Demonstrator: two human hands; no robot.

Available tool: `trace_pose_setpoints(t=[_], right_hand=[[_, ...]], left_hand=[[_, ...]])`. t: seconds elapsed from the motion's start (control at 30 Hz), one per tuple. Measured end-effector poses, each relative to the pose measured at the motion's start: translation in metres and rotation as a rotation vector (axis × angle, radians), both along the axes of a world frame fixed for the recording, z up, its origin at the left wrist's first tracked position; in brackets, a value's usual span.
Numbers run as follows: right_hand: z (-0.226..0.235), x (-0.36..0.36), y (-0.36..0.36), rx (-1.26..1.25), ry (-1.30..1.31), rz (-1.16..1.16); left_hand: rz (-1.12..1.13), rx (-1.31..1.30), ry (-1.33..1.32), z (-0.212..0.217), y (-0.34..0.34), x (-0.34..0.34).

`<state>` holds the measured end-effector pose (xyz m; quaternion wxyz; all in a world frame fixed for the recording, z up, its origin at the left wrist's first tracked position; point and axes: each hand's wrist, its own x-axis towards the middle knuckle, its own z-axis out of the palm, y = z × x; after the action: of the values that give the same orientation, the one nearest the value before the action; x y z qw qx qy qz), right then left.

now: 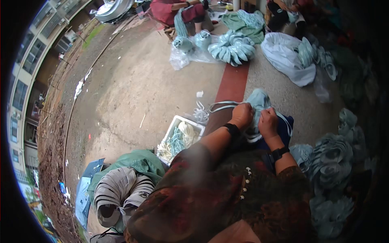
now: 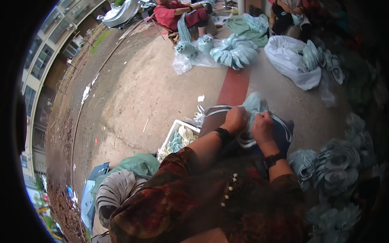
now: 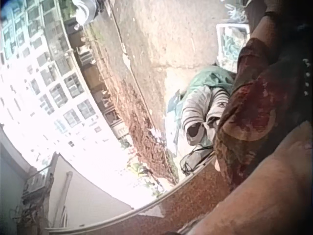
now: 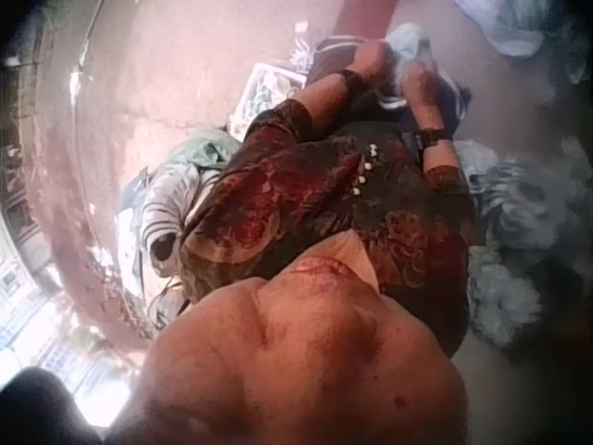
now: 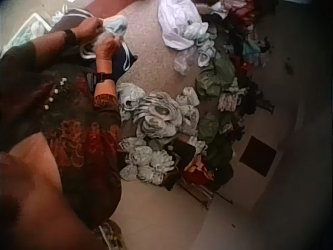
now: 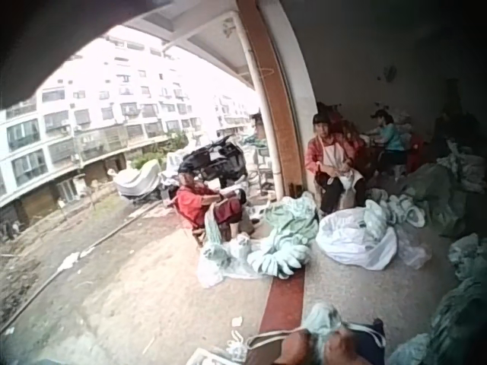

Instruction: The person threads a light green shoelace through the eyelets of a light green sneaker. They pull the laces tight and tie a knot, repeating the process to secure the shoe. The task is performed by hand while sitting on the ground.

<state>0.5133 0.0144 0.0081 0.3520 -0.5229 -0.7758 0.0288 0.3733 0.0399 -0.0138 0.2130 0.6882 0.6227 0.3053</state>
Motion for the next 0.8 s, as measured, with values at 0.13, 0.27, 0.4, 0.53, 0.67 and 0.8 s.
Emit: trace_pose_setpoints(t=[0.13,0.27,0.4,0.53,0.67,0.8], right_hand=[[-0.016,-0.010,0.017,-0.068,0.046,0.135],[-0.022,-0.012,0.024,-0.097,0.003,0.099],[-0.025,-0.009,0.026,-0.091,0.015,0.072],[-0.027,-0.010,0.025,-0.099,-0.046,0.107],[-0.007,-0.014,0.015,-0.180,-0.152,0.118],[-0.003,-0.020,0.020,-0.212,-0.308,0.074]], left_hand=[[0.005,-0.085,-0.117,0.004,0.008,-0.009],[-0.051,0.053,0.166,0.005,-0.005,-0.002],[-0.355,0.209,0.315,0.021,-0.016,-0.009],[-0.371,0.202,0.390,0.035,-0.025,-0.008],[-0.079,-0.123,0.203,0.010,-0.011,-0.011],[-0.077,-0.166,-0.291,0.003,-0.003,-0.027]])
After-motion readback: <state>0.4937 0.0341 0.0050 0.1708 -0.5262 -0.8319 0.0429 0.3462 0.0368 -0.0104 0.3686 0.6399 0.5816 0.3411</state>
